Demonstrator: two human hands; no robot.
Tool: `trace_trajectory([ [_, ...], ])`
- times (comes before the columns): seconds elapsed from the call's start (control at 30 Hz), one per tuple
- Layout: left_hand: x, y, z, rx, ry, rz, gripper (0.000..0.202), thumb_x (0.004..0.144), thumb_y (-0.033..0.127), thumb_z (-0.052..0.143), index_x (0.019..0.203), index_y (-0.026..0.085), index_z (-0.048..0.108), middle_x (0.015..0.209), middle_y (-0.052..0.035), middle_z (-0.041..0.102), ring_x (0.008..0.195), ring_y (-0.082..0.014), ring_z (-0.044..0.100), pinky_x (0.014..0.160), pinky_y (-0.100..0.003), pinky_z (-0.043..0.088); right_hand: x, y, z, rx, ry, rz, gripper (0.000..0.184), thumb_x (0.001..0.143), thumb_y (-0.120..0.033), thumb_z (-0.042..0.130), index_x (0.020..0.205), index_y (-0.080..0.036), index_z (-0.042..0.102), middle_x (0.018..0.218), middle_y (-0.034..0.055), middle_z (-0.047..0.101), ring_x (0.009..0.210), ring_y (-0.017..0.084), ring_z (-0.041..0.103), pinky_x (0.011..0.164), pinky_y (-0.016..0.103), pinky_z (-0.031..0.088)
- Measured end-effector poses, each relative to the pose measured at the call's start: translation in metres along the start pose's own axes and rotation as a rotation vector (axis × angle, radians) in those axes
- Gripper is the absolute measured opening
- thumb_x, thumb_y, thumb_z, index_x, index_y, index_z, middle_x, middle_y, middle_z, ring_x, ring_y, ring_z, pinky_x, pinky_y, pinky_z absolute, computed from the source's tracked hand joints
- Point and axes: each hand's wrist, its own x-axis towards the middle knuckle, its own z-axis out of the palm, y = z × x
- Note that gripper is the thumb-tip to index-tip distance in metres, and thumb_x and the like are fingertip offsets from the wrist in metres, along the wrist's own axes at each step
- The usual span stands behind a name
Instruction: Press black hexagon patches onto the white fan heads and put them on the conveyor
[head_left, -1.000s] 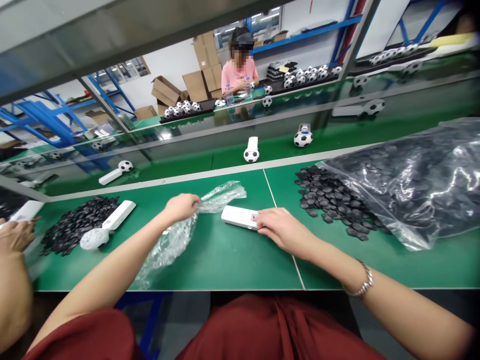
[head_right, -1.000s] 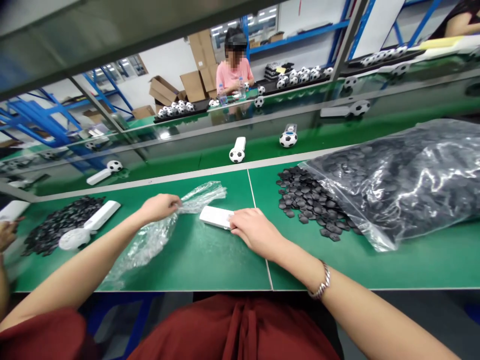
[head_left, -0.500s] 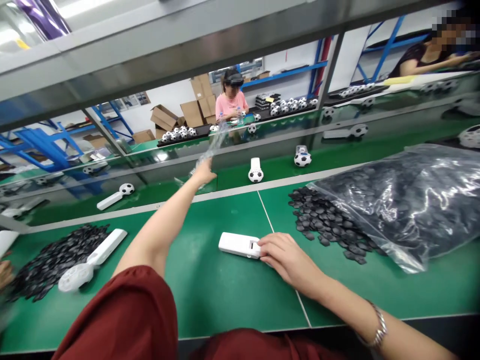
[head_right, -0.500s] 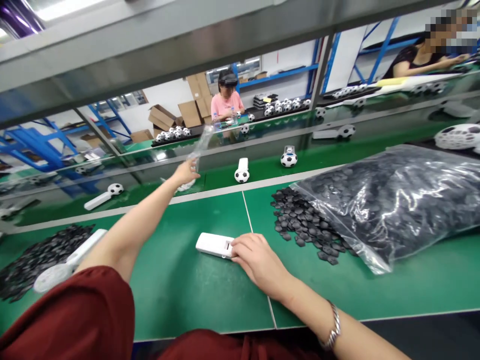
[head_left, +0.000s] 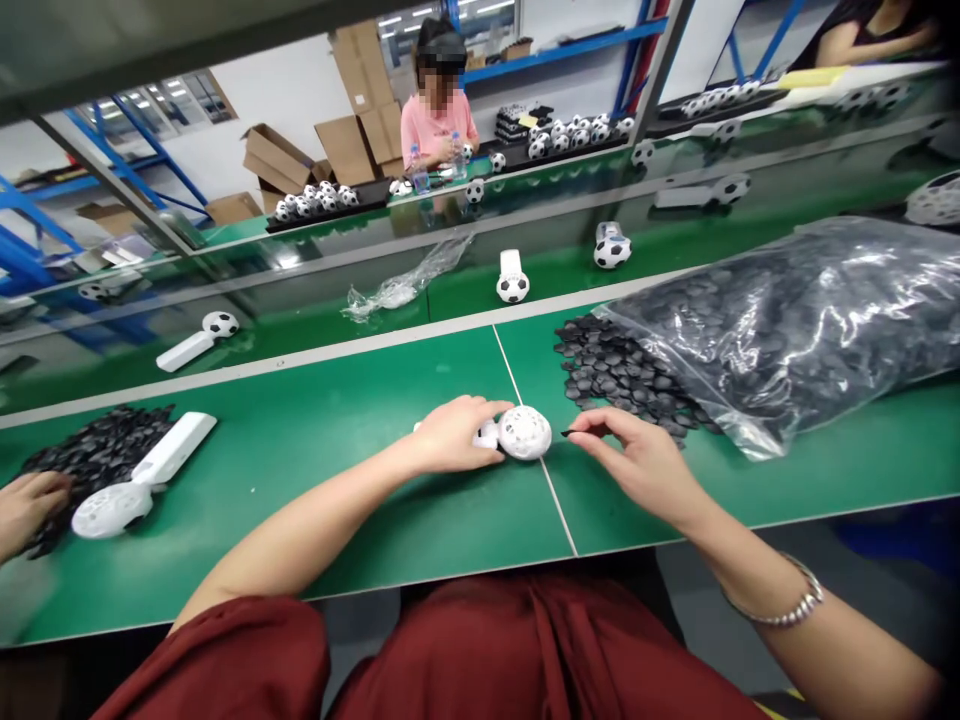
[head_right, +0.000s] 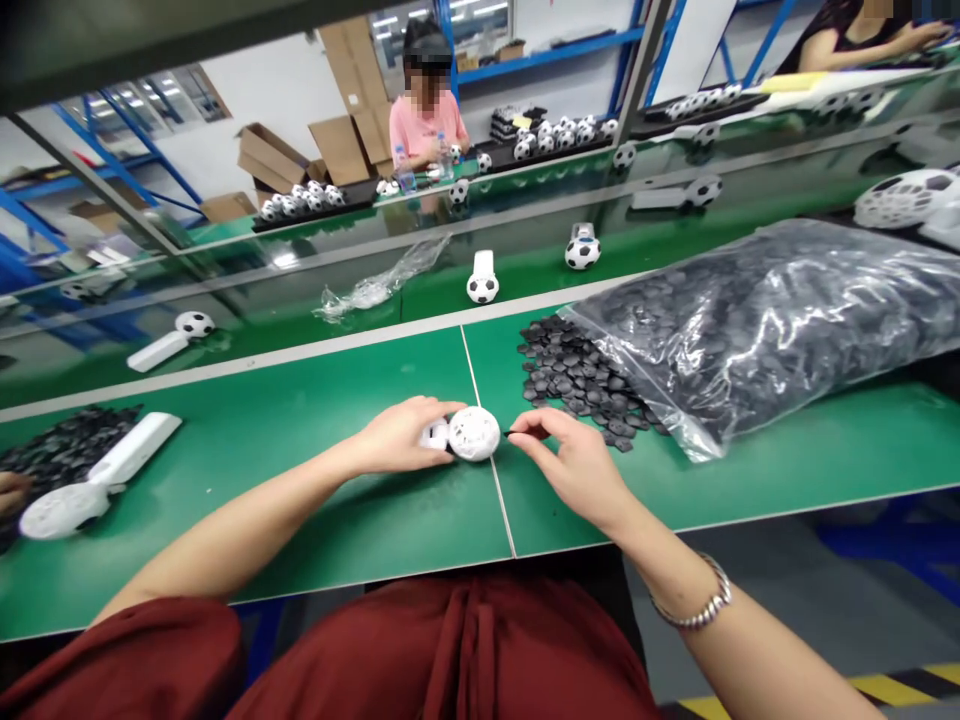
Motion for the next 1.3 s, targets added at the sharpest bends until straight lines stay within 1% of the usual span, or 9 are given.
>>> trace_trajectory([
  [0.1,0.001,0.007,0.007,-0.063,0.064,-0.091,0.066,0.072,0.039,0.059,0.131,0.02,0.036,0.121,-0.0093,0.053,0.108,-0.0263,0.051,0.09,-0.039,0.042,-0.004,-0.001,0.005,-0.005,-0.033,-0.054,0.012,0.084,-0.032,0.053,0.08,-0.022,0.059,0.088,0.0049,0.059,0.087,0.02,0.055,0.082,0.036,0.044],
  [0.2,0.001,0.013,0.011,-0.108,0.082,-0.111,0.074,0.069,0.04,0.063,0.133,0.02,0.032,0.12,-0.0089,0.051,0.108,-0.0259,0.05,0.089,-0.038,0.044,-0.003,-0.002,0.015,-0.014,-0.038,-0.102,0.008,0.082,-0.029,0.056,0.081,-0.023,0.061,0.096,0.0057,0.055,0.098,0.022,0.05,0.089,0.04,0.04],
  [0.4,0.007,0.011,0.012,-0.197,0.146,-0.084,0.07,0.066,0.054,0.064,0.124,0.022,0.043,0.117,-0.0054,0.054,0.103,-0.0243,0.054,0.086,-0.036,0.045,0.006,-0.002,0.033,0.039,-0.002,-0.119,0.004,0.08,-0.025,0.059,0.078,-0.022,0.06,0.106,0.0064,0.049,0.105,0.022,0.046,0.095,0.043,0.035],
  [0.6,0.009,0.014,0.012,-0.219,0.184,-0.127,0.056,0.069,0.048,0.062,0.117,0.023,0.047,0.114,-0.0032,0.059,0.098,-0.0232,0.057,0.079,-0.035,0.047,0.006,0.003,0.036,0.12,0.012,-0.001,0.01,0.077,-0.027,0.061,0.077,-0.02,0.054,0.111,0.0076,0.048,0.104,0.021,0.048,0.083,0.038,0.045],
  [0.77,0.01,0.013,0.011,-0.22,0.186,-0.119,0.05,0.07,0.045,0.061,0.114,0.023,0.049,0.109,-0.0028,0.061,0.093,-0.0228,0.059,0.076,-0.034,0.047,0.01,0.006,0.04,0.303,-0.029,0.12,0.021,0.072,-0.027,0.064,0.082,-0.021,0.046,0.114,0.0088,0.051,0.103,0.02,0.051,0.077,0.035,0.049],
  [0.9,0.01,0.013,0.012,-0.2,0.2,-0.112,0.046,0.072,0.044,0.059,0.113,0.023,0.05,0.108,-0.0024,0.061,0.094,-0.0227,0.058,0.077,-0.034,0.047,0.013,0.002,0.041,0.258,-0.009,0.125,0.022,0.071,-0.027,0.064,0.077,-0.02,0.044,0.108,0.0087,0.053,0.101,0.021,0.051,0.065,0.029,0.05],
  [1.03,0.007,0.016,0.016,-0.168,0.164,-0.105,0.053,0.072,0.044,0.059,0.118,0.023,0.047,0.116,-0.0034,0.058,0.1,-0.0237,0.056,0.082,-0.035,0.046,0.013,0.011,0.023,0.142,-0.029,0.062,0.016,0.076,-0.029,0.06,0.081,-0.02,0.049,0.099,0.0062,0.056,0.091,0.019,0.054,0.063,0.028,0.049],
  [1.17,0.01,0.01,0.014,-0.1,0.111,-0.016,0.058,0.069,0.034,0.06,0.124,0.022,0.045,0.121,-0.0037,0.056,0.104,-0.023,0.054,0.089,-0.034,0.044,0.008,0.037,-0.014,-0.27,0.133,0.033,0.009,0.081,-0.028,0.057,0.082,-0.019,0.057,0.085,0.0055,0.057,0.077,0.019,0.055,0.069,0.033,0.047],
  [1.3,0.017,-0.001,0.007,-0.024,0.04,0.102,0.058,0.068,0.027,0.059,0.124,0.024,0.046,0.12,-0.0012,0.057,0.106,-0.0223,0.05,0.089,-0.032,0.042,0.007,0.054,-0.031,-0.545,0.081,0.05,0.011,0.083,-0.025,0.055,0.086,-0.017,0.062,0.087,0.0078,0.059,0.086,0.023,0.055,0.08,0.038,0.045],
])
